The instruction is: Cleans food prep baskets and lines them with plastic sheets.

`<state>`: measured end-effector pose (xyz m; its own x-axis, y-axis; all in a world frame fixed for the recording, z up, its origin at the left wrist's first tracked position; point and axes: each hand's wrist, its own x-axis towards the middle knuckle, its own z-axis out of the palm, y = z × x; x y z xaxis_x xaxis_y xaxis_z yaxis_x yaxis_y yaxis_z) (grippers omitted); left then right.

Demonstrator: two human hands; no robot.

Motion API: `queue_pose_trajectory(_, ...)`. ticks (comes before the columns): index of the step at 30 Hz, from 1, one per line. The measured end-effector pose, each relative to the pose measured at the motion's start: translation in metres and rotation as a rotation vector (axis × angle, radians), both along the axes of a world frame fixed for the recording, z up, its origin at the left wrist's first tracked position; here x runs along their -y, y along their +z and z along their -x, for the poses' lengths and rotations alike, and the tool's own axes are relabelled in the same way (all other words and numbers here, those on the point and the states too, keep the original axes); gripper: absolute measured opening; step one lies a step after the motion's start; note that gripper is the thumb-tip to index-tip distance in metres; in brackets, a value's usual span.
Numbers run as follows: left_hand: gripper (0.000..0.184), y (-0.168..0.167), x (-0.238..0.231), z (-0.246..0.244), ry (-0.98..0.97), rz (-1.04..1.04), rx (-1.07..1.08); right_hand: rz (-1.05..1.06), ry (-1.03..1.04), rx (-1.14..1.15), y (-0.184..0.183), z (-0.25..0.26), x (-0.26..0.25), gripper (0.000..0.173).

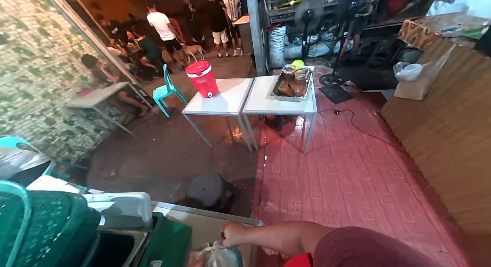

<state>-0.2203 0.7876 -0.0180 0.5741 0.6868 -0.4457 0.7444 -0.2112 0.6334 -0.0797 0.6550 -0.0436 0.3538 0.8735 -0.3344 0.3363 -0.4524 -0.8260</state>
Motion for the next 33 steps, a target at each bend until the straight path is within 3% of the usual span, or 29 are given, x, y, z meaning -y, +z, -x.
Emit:
queue_pose_trajectory(3, 0.065, -0.008, -0.001, -0.011, -0.156, -0.013, 0.031, 0.091, -0.018, -0.043, -0.011, 0.0, 0.001, 0.06)
queue_pose_trajectory(4, 0.068, -0.007, 0.002, -0.013, -0.189, -0.038, -0.02, 0.136, 0.02, -0.026, -0.013, 0.0, 0.006, 0.057)
queue_pose_trajectory(7, 0.059, 0.002, 0.006, -0.008, -0.377, -0.182, -0.241, 0.261, 0.106, -0.038, -0.005, -0.003, 0.019, 0.039)
queue_pose_trajectory(10, 0.059, 0.004, 0.0, -0.01, -0.55, -0.312, -0.33, 0.257, 0.035, -0.149, -0.004, -0.008, 0.019, 0.032)
queue_pose_trajectory(12, 0.051, 0.003, -0.004, -0.013, -0.577, -0.354, -0.363, 0.278, 0.032, -0.128, -0.005, -0.009, 0.017, 0.034)
queue_pose_trajectory(15, 0.038, -0.001, -0.009, -0.018, -0.607, -0.406, -0.423, 0.41, 0.194, -0.046, -0.013, -0.009, 0.019, 0.052)
queue_pose_trajectory(17, 0.032, -0.009, -0.015, -0.017, -0.635, -0.432, -0.398, 0.433, 0.283, -0.075, -0.021, -0.002, 0.021, 0.049)
queue_pose_trajectory(20, 0.037, -0.007, -0.02, -0.015, -0.579, -0.374, -0.401, 0.4, 0.295, -0.086, -0.018, 0.006, 0.023, 0.043)
queue_pose_trajectory(24, 0.04, -0.001, -0.036, -0.012, -0.109, -0.296, -0.37, 0.35, 0.346, 0.026, -0.024, 0.005, 0.052, 0.044)
queue_pose_trajectory(27, 0.044, 0.01, -0.053, -0.007, 0.099, -0.293, -0.355, 0.268, 0.174, -0.107, -0.041, 0.01, 0.095, 0.039)
queue_pose_trajectory(31, 0.042, 0.006, -0.051, -0.004, 0.154, -0.256, -0.297, 0.09, -0.442, -0.63, -0.051, 0.018, 0.106, 0.029)
queue_pose_trajectory(33, 0.049, 0.006, -0.046, -0.002, 0.148, -0.254, -0.265, -0.06, -0.684, -0.779, -0.052, 0.014, 0.101, 0.024)
